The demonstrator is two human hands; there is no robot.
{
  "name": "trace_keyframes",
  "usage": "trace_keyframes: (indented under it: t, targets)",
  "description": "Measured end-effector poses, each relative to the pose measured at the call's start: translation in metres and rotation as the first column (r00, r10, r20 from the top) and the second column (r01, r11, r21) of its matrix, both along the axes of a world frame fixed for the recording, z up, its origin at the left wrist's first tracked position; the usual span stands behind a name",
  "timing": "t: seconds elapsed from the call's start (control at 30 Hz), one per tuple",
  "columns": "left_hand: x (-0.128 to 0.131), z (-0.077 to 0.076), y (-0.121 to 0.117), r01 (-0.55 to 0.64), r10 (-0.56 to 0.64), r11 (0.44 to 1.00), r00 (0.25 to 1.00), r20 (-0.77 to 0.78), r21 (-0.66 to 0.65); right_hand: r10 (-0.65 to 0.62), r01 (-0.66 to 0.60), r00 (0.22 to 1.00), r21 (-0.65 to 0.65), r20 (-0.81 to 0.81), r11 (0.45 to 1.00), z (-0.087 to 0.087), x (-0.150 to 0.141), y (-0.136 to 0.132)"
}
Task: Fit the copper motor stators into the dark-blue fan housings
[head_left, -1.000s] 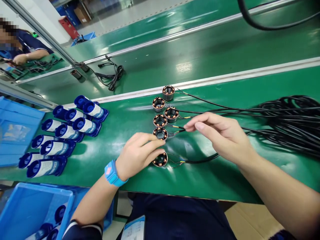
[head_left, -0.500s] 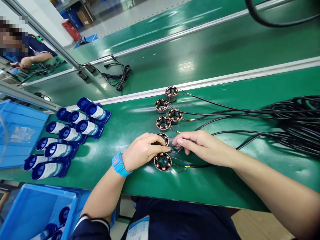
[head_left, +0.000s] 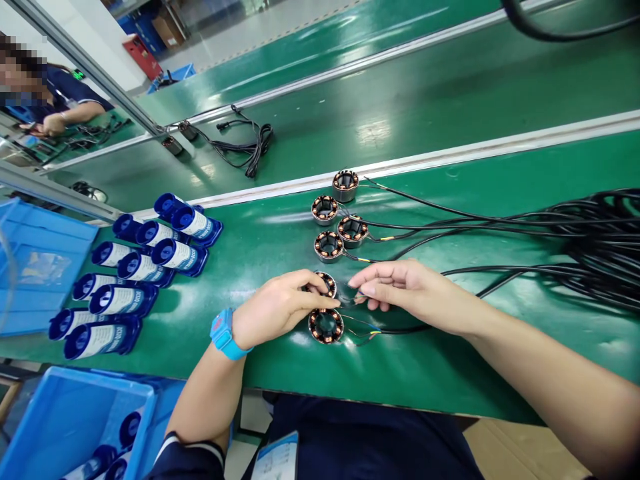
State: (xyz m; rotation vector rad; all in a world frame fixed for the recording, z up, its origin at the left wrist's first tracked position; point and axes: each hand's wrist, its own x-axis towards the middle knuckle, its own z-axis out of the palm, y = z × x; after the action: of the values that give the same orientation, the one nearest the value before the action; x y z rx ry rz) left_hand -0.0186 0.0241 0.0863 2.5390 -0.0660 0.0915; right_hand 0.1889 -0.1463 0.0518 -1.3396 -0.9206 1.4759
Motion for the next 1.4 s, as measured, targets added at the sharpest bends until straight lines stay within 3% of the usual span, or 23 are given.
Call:
trace_keyframes:
  t: [0.1,0.17,0.23,0.33,0.4,0.5,0.6,0.7,0.77,0.9,0.97,1.07,1.17,1.23,1.3,1.4]
  targets:
    - [0.0,0.003,0.003,-0.046,0.052,0.995,0.996,0.067,-0.089,-0.01,0.009,0.999,0.04,0.038,0.999,0.007,0.013,-0.009]
    - [0.006,0.004,0.006,-0.105,0.114,0.992,0.983,0.146,-0.063,-0.182,0.16,0.965,0.127,0.188,0.979,0.014,0.023,-0.012]
    - [0.015,0.003,0.01,-0.146,0.136,0.989,0.969,0.204,0.037,-0.327,0.254,0.862,0.227,0.387,0.94,0.019,0.032,-0.01]
    - [0.034,-0.002,0.017,-0.121,0.073,0.961,0.979,0.192,0.248,-0.261,0.125,0.721,0.25,0.642,0.96,0.022,0.037,0.002]
    - [0.045,-0.006,0.022,-0.078,0.032,0.943,0.989,0.146,0.325,-0.169,0.015,0.689,0.22,0.705,0.975,0.02,0.034,0.012]
    - [0.053,-0.011,0.027,-0.066,0.039,0.952,0.995,0.094,0.3,-0.107,-0.057,0.715,0.21,0.691,0.976,0.012,0.026,0.023]
    - [0.054,-0.012,0.031,-0.065,0.041,0.963,0.994,0.096,0.262,-0.075,-0.05,0.773,0.179,0.63,0.983,0.0,0.02,0.028]
    - [0.054,-0.011,0.037,-0.003,-0.02,0.972,0.995,0.096,0.235,-0.078,0.015,0.903,0.152,0.423,0.988,-0.009,0.019,0.03]
    - [0.054,-0.011,0.04,0.036,-0.052,0.979,0.996,0.077,0.201,-0.145,0.114,0.958,0.134,0.247,0.984,-0.012,0.02,0.03]
    - [0.055,-0.008,0.042,0.089,-0.094,0.987,0.995,0.035,0.138,-0.287,0.284,0.953,0.041,0.093,0.958,-0.011,0.019,0.03]
    - [0.054,-0.004,0.041,0.1,-0.101,0.985,0.995,0.003,0.143,-0.272,0.272,0.962,0.016,0.02,0.962,-0.011,0.019,0.03]
    - [0.05,0.003,0.04,0.097,-0.089,0.983,0.994,-0.057,0.156,-0.154,0.155,0.987,0.026,-0.036,0.988,-0.009,0.019,0.029]
    - [0.043,0.009,0.041,0.086,-0.076,0.992,0.992,-0.1,0.095,-0.04,0.038,0.999,0.056,0.026,0.998,-0.001,0.024,0.02]
    - [0.042,0.011,0.04,0.056,-0.053,0.997,0.996,-0.073,0.046,-0.061,0.048,0.99,0.106,0.128,0.993,0.008,0.032,0.012]
    - [0.046,0.01,0.038,0.007,-0.008,0.999,1.0,0.027,0.034,-0.226,0.175,0.932,0.196,0.283,0.965,0.017,0.043,0.006]
    - [0.064,0.005,0.035,-0.032,0.01,0.992,0.983,0.184,0.12,-0.434,0.293,0.723,0.33,0.538,0.897,0.022,0.058,0.004]
